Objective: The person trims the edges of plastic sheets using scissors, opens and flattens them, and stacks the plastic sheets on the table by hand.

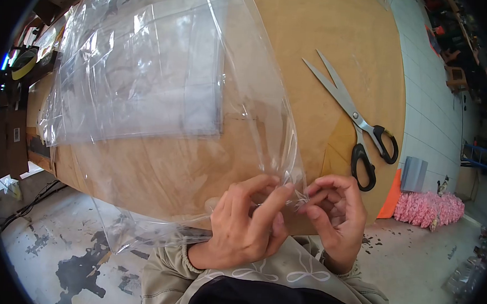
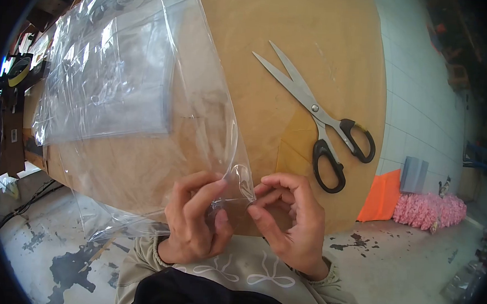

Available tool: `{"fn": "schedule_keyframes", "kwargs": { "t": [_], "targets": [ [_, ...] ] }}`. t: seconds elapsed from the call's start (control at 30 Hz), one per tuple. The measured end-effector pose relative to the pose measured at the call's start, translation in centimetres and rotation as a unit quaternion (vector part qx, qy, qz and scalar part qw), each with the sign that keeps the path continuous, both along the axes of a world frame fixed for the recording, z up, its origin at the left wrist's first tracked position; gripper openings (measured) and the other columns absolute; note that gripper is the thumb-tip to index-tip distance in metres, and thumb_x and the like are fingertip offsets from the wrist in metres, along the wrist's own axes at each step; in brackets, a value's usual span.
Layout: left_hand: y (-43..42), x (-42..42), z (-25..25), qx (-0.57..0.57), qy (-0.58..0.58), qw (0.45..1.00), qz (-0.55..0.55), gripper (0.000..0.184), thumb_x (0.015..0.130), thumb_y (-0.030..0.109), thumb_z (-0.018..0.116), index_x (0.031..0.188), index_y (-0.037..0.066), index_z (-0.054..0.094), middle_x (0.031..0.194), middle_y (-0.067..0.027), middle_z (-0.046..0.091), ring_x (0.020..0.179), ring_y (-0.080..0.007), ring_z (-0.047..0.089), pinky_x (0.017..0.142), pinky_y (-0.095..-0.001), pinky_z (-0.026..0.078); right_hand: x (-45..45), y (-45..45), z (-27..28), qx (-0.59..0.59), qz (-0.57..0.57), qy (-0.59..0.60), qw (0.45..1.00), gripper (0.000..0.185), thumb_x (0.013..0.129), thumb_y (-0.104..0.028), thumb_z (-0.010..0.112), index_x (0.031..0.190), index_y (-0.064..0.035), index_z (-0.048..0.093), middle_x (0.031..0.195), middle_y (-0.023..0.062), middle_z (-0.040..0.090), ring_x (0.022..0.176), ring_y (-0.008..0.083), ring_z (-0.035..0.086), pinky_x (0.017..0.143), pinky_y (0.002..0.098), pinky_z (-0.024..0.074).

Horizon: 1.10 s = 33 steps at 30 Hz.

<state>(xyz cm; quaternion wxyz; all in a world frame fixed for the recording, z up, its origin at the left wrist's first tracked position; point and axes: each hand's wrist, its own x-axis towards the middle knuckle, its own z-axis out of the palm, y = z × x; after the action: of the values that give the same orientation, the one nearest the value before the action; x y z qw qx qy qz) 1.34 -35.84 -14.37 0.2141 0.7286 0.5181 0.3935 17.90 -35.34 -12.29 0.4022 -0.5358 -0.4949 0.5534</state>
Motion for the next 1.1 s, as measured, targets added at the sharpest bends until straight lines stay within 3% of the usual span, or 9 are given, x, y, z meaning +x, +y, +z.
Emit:
{"fn": "schedule_keyframes", "kwargs": {
  "t": [0.13, 0.17, 0.27, 0.3, 0.4, 0.67, 0.77, 0.87, 1.1],
  "targets": [
    [0.4, 0.2, -0.2, 0.106, 0.062, 0.992, -0.033, 0.026, 0.073, 0.006, 0.062, 0.098, 0.006, 0.064, 0.108, -0.0118, 0.061, 0.1, -0.0234, 0.061, 0.079, -0.0348, 0.044, -0.6, 0.4, 0.0, -0.01, -0.03, -0.057, 0.998, 0.025, 0.081, 0.0, 0.069, 0.101, 0.0009, 0.054, 0.091, 0.007, 0.061, 0.079, 0.0088, 0.061, 0.064, 0.0189, 0.0497],
    [0.2, 0.0, -0.6, 0.127, 0.054, 0.986, -0.091, 0.018, 0.076, 0.008, 0.061, 0.094, 0.011, 0.065, 0.109, -0.0077, 0.061, 0.112, -0.0207, 0.058, 0.085, -0.0347, 0.041, -0.7, 0.5, 0.0, -0.023, -0.042, -0.063, 0.997, 0.023, 0.08, 0.0, 0.069, 0.098, 0.0009, 0.055, 0.089, 0.0061, 0.062, 0.078, 0.0079, 0.061, 0.063, 0.0183, 0.0496],
    [0.3, -0.3, -0.5, 0.165, 0.144, 0.968, -0.123, 0.019, 0.073, 0.017, 0.069, 0.09, 0.01, 0.064, 0.096, -0.0028, 0.063, 0.099, -0.0213, 0.062, 0.076, -0.034, 0.044, -0.5, 0.9, 0.6, -0.058, -0.036, -0.066, 0.995, 0.019, 0.081, 0.001, 0.068, 0.095, 0.0009, 0.056, 0.083, 0.0047, 0.064, 0.075, 0.0069, 0.061, 0.061, 0.0184, 0.0499],
    [0.0, 0.1, -0.6, 0.163, 0.183, 0.968, -0.05, 0.022, 0.07, 0.025, 0.073, 0.088, 0.015, 0.064, 0.091, 0.0018, 0.06, 0.097, -0.0188, 0.06, 0.075, -0.0327, 0.039, -0.3, 1.1, 0.8, -0.074, -0.035, -0.057, 0.995, 0.017, 0.081, 0.001, 0.068, 0.094, 0.001, 0.056, 0.083, 0.0052, 0.064, 0.075, 0.0073, 0.062, 0.06, 0.0188, 0.0503],
    [-0.5, 0.7, -0.6, 0.103, 0.2, 0.974, 0.027, 0.025, 0.067, 0.028, 0.073, 0.09, 0.021, 0.067, 0.087, 0.0052, 0.056, 0.092, -0.0165, 0.059, 0.075, -0.0347, 0.036, 0.1, 1.3, 0.9, -0.108, -0.035, -0.036, 0.993, 0.013, 0.083, 0.0, 0.066, 0.093, 0.0014, 0.057, 0.083, 0.0067, 0.066, 0.074, 0.0084, 0.063, 0.059, 0.0198, 0.0514],
    [-0.4, 0.7, -1.2, 0.155, 0.209, 0.965, 0.037, 0.034, 0.063, 0.018, 0.066, 0.095, 0.027, 0.073, 0.081, 0.0062, 0.051, 0.09, -0.0146, 0.058, 0.074, -0.0344, 0.034, 0.5, 1.5, 1.0, -0.105, -0.049, -0.031, 0.993, 0.01, 0.085, 0.003, 0.062, 0.095, 0.0045, 0.059, 0.083, 0.0087, 0.066, 0.074, 0.0104, 0.064, 0.06, 0.0208, 0.0522],
    [-0.3, 0.7, -1.3, 0.164, 0.201, 0.965, 0.041, 0.032, 0.064, 0.016, 0.064, 0.093, 0.027, 0.073, 0.079, 0.0066, 0.051, 0.09, -0.0141, 0.059, 0.074, -0.0344, 0.033, 0.4, 1.2, 1.3, -0.068, -0.046, -0.095, 0.992, 0.012, 0.083, 0.002, 0.063, 0.095, 0.0034, 0.06, 0.082, 0.0072, 0.065, 0.07, 0.0088, 0.063, 0.055, 0.0196, 0.049],
    [-0.3, 0.6, -1.5, 0.175, 0.195, 0.964, 0.043, 0.031, 0.065, 0.016, 0.063, 0.093, 0.027, 0.074, 0.078, 0.0068, 0.051, 0.09, -0.014, 0.059, 0.075, -0.0348, 0.033, 1.1, 1.2, 1.2, -0.02, 0.038, -0.2, 0.979, 0.016, 0.08, 0.0, 0.066, 0.095, 0.0012, 0.061, 0.08, 0.0054, 0.064, 0.064, 0.0071, 0.06, 0.05, 0.0187, 0.0444],
    [-0.5, 0.6, -1.8, 0.186, 0.193, 0.962, 0.048, 0.031, 0.067, 0.015, 0.06, 0.093, 0.026, 0.074, 0.078, 0.0067, 0.051, 0.091, -0.014, 0.059, 0.077, -0.0356, 0.034, 1.0, 1.8, 1.4, 0.028, 0.076, -0.22, 0.972, 0.011, 0.077, 0.0, 0.066, 0.087, -0.0014, 0.063, 0.075, 0.0037, 0.062, 0.058, 0.0072, 0.056, 0.048, 0.0198, 0.0415]
  ]
}}
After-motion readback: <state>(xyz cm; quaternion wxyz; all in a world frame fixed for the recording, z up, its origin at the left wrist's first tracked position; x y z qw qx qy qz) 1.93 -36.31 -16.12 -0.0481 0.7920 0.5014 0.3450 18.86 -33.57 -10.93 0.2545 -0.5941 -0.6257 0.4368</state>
